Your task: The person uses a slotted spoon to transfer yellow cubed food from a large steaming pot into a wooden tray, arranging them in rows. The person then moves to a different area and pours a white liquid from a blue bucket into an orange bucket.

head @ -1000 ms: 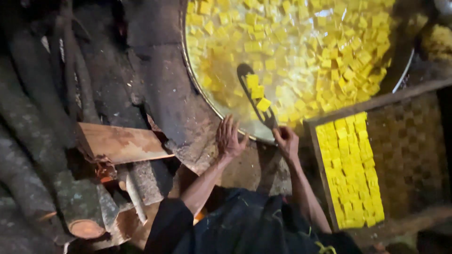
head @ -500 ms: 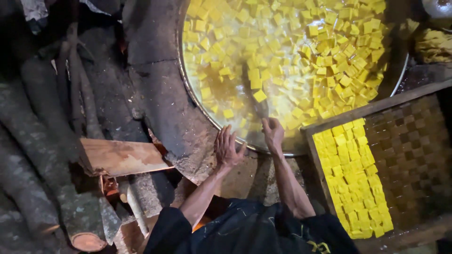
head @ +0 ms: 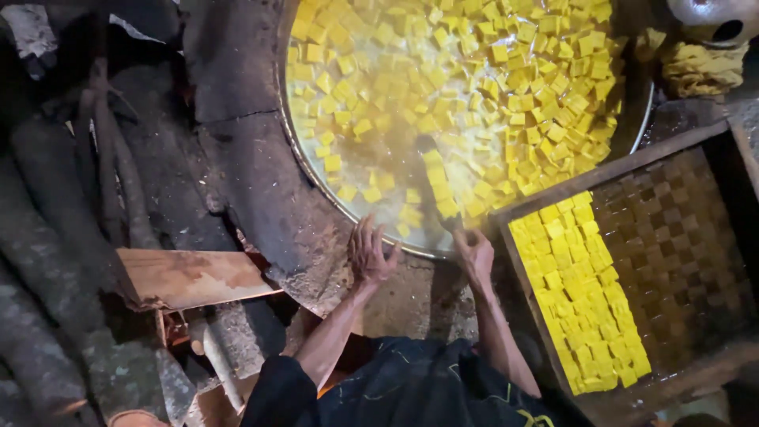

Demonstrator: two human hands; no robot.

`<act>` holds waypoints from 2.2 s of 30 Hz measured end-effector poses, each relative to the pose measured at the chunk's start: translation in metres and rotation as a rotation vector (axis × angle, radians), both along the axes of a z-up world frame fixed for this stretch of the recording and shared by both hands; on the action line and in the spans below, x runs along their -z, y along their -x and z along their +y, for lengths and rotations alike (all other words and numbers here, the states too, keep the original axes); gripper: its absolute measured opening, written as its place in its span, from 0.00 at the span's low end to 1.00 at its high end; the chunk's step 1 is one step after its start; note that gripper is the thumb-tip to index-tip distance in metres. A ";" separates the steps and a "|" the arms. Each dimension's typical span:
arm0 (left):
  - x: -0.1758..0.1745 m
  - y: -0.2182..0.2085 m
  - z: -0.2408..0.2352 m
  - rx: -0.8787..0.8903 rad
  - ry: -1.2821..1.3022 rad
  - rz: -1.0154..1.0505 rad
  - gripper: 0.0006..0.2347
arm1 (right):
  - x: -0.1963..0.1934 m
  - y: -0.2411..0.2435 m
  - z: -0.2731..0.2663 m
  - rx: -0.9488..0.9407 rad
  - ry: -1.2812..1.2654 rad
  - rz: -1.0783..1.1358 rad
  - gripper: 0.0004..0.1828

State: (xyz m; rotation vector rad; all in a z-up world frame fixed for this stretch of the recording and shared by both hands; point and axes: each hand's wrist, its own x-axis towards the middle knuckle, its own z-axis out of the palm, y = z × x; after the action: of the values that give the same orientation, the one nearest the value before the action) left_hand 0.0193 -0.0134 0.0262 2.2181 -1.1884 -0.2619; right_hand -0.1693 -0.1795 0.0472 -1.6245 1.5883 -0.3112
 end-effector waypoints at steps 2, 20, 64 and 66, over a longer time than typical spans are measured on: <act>-0.001 0.002 0.002 0.004 0.021 0.011 0.26 | 0.004 0.001 -0.003 0.022 -0.066 0.057 0.26; 0.054 0.012 0.012 -0.009 0.017 -0.105 0.26 | -0.023 -0.001 -0.041 0.126 -0.095 -0.587 0.15; 0.029 0.264 -0.439 1.350 -0.360 -0.477 0.24 | -0.089 0.446 -0.020 0.120 0.580 0.557 0.18; 0.036 0.266 -0.439 1.349 -0.117 -0.596 0.18 | -0.083 0.442 -0.023 0.135 0.597 0.542 0.18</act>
State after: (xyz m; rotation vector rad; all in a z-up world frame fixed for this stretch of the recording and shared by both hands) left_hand -0.2465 -0.4521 -0.0099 1.2132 -2.9023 -0.1723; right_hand -0.6110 -0.2028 0.1299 -2.1867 2.1590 -0.4777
